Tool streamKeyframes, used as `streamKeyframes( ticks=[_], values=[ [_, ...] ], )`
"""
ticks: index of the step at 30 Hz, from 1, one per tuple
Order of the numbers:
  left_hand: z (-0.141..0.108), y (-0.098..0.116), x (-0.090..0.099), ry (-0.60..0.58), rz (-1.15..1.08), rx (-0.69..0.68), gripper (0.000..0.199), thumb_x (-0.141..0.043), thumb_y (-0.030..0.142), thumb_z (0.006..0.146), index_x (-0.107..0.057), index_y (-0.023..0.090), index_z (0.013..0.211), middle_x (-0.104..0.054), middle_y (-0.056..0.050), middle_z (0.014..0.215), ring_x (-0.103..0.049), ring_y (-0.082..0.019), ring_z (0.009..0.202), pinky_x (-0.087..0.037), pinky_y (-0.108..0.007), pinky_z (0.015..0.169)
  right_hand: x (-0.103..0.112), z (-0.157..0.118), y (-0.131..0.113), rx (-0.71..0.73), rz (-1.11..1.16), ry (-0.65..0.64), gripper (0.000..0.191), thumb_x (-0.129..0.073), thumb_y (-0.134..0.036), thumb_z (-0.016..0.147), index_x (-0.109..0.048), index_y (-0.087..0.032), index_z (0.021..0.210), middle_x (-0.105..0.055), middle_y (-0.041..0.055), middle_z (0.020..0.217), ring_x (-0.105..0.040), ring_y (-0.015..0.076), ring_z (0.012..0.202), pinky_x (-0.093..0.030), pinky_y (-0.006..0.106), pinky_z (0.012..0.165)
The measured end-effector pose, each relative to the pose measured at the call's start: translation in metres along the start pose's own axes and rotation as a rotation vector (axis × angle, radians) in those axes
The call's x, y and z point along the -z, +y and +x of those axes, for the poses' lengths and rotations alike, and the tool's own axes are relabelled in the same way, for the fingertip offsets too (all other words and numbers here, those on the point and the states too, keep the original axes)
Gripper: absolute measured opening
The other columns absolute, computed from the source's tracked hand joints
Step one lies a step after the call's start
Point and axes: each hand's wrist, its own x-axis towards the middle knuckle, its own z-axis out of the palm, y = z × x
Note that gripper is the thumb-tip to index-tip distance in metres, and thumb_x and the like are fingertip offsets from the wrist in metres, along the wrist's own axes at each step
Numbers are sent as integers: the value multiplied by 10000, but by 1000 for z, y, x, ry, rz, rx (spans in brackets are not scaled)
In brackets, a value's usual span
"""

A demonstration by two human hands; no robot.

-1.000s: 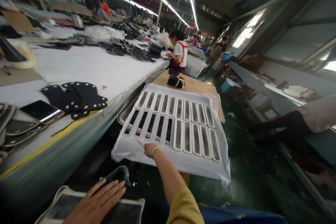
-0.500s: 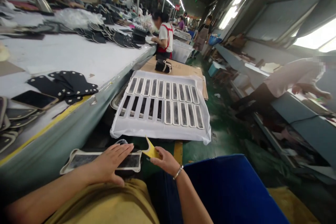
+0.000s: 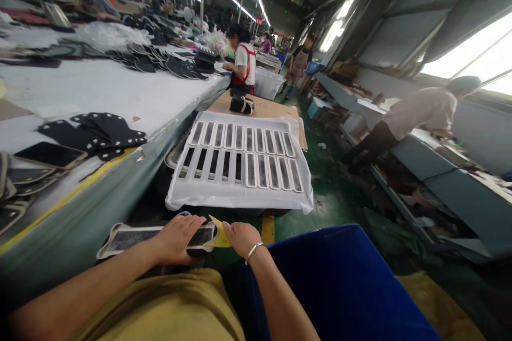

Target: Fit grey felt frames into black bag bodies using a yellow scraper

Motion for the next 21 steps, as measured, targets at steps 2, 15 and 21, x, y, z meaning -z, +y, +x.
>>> streamKeyframes(
  ticks=[2, 15, 21],
  values=[
    [-1, -1, 0, 10, -4, -15, 867, -632, 502, 624, -357, 76, 1328, -532, -172, 1192, -500, -308, 1065, -338, -428, 963, 3, 2, -4, -6, -38, -2, 540, -264, -474, 931, -630, -146, 708, -664, 135, 761, -624, 252, 750, -376, 313, 630],
    [4, 3, 9, -128, 73, -149, 856, -740, 432, 594, -360, 346, 1356, -350, -149, 1406, -407, -385, 1208, -301, -489, 992, 6, -10, 9, -95, -53, 34, 574, -168, -448, 964, -625, -176, 746, -673, 89, 775, -627, 180, 736, -356, 261, 592],
    [0, -5, 8, -167, -65, -146, 881, -737, 490, 575, -372, 306, 1355, -307, -148, 1442, -348, -392, 1258, -254, -499, 1029, 10, -8, -21, -129, -150, 52, 565, -184, -451, 953, -638, -166, 773, -685, 126, 805, -645, 247, 783, -403, 312, 651]
  ],
)
